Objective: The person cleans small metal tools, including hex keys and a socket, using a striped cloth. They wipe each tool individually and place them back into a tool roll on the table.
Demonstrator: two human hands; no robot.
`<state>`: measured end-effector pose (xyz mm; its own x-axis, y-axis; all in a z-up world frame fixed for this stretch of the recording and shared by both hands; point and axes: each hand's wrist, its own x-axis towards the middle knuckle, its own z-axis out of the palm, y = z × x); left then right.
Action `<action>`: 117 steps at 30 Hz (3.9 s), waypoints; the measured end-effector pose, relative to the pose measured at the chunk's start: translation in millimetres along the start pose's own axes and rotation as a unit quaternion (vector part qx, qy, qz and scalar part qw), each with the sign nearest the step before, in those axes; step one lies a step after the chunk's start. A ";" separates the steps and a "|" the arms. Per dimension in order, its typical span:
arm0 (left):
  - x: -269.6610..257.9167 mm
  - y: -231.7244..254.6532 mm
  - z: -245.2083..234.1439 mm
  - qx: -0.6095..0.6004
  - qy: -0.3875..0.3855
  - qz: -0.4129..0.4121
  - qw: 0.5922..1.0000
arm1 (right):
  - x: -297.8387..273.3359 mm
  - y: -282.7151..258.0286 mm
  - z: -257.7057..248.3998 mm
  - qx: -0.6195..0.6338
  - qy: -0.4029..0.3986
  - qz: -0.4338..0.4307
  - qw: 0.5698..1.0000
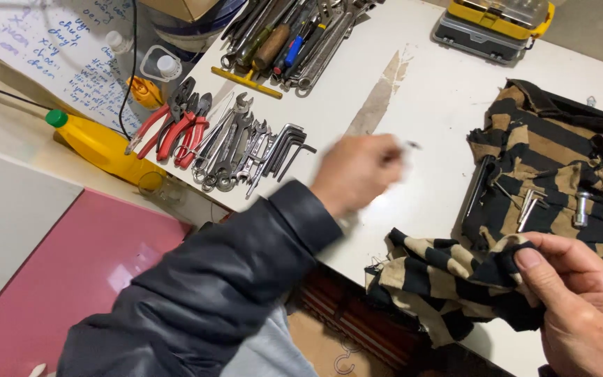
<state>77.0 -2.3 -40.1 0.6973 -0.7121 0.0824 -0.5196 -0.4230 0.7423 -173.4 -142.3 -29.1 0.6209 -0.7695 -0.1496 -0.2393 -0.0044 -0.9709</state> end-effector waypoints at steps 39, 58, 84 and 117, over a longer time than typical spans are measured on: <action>26.0 -124.2 -58.2 0.284 -0.119 -0.256 0.916 | -14.6 -33.5 20.3 -0.077 -0.008 0.090 0.993; 36.5 -153.2 -48.9 0.355 -0.099 -0.236 0.899 | -15.8 -38.1 24.1 -0.074 -0.012 0.101 0.992; 37.9 -136.1 -56.9 0.342 -0.126 -0.299 0.882 | -18.6 -57.6 34.4 -0.126 -0.032 0.139 0.982; 32.1 18.4 104.7 0.104 -0.114 0.153 0.976 | -16.8 56.3 60.4 -0.480 -0.308 -0.338 0.749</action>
<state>38.1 -91.5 -93.4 0.3781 -0.9189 0.1122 -0.7920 -0.2584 0.5532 -152.3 -91.0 -92.6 0.9981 0.0545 -0.0303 0.0417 -0.9444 -0.3261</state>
